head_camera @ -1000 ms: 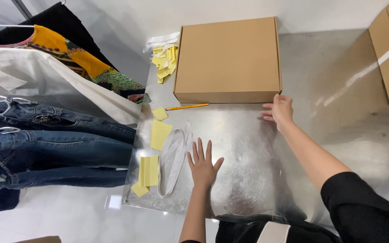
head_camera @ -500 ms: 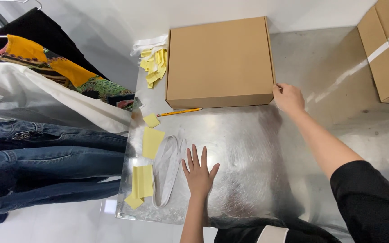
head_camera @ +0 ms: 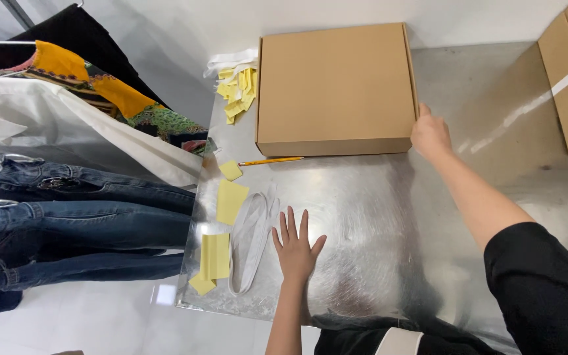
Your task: The person places a plastic-wrapped item into a cardboard box, closes the flaps, and ties a white ribbon around the box in a crisscross pattern, finishing with a bow on top.
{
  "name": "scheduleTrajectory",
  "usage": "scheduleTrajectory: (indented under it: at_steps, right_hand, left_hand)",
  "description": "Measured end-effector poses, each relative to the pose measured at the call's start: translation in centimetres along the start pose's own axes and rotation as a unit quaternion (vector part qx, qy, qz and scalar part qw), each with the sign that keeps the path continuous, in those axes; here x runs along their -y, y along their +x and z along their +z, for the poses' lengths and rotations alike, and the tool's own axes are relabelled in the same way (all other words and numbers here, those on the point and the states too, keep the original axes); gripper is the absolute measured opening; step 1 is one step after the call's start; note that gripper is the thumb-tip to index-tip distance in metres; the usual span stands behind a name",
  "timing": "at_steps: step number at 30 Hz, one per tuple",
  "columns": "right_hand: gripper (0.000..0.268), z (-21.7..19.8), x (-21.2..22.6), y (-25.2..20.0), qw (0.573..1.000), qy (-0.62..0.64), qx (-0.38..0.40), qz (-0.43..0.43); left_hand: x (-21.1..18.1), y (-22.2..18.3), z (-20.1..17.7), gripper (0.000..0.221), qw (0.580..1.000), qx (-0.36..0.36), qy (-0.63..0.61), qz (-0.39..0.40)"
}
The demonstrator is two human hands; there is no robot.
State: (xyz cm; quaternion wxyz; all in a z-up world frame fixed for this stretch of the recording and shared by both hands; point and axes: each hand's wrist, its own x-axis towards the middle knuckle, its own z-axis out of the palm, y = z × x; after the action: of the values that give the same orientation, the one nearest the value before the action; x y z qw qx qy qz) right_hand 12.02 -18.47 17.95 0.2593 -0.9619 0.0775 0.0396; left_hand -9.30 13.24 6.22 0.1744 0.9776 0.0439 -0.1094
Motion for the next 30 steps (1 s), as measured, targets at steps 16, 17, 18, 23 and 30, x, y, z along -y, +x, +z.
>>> scheduleTrajectory:
  at_steps: [16, 17, 18, 23, 30]
  right_hand:
    - [0.047, 0.2, -18.7, -7.6, 0.992, 0.033, -0.1, 0.075]
    - [0.052, 0.6, -21.5, -8.2, 0.989, -0.021, -0.103, 0.107]
    - [0.057, 1.0, -24.3, -8.9, 0.982, -0.076, -0.105, 0.139]
    - [0.057, -1.5, -28.1, -17.1, 0.966, -0.108, -0.095, 0.214]
    - [0.052, -2.5, -30.0, -21.6, 0.97, -0.026, -0.125, 0.209]
  left_hand:
    - [0.6, 0.1, 0.9, 0.081, 1.0, 0.004, -0.001, 0.002]
    - [1.5, 0.5, 2.4, 0.081, 0.997, -0.073, 0.025, 0.028]
    - [2.3, 0.9, 4.0, 0.081, 0.986, -0.149, 0.05, 0.054]
    - [0.9, 4.4, 3.3, 0.065, 0.973, -0.074, -0.216, -0.012]
    - [-11.8, 2.5, 3.3, 0.105, 0.719, 0.265, -0.621, -0.164]
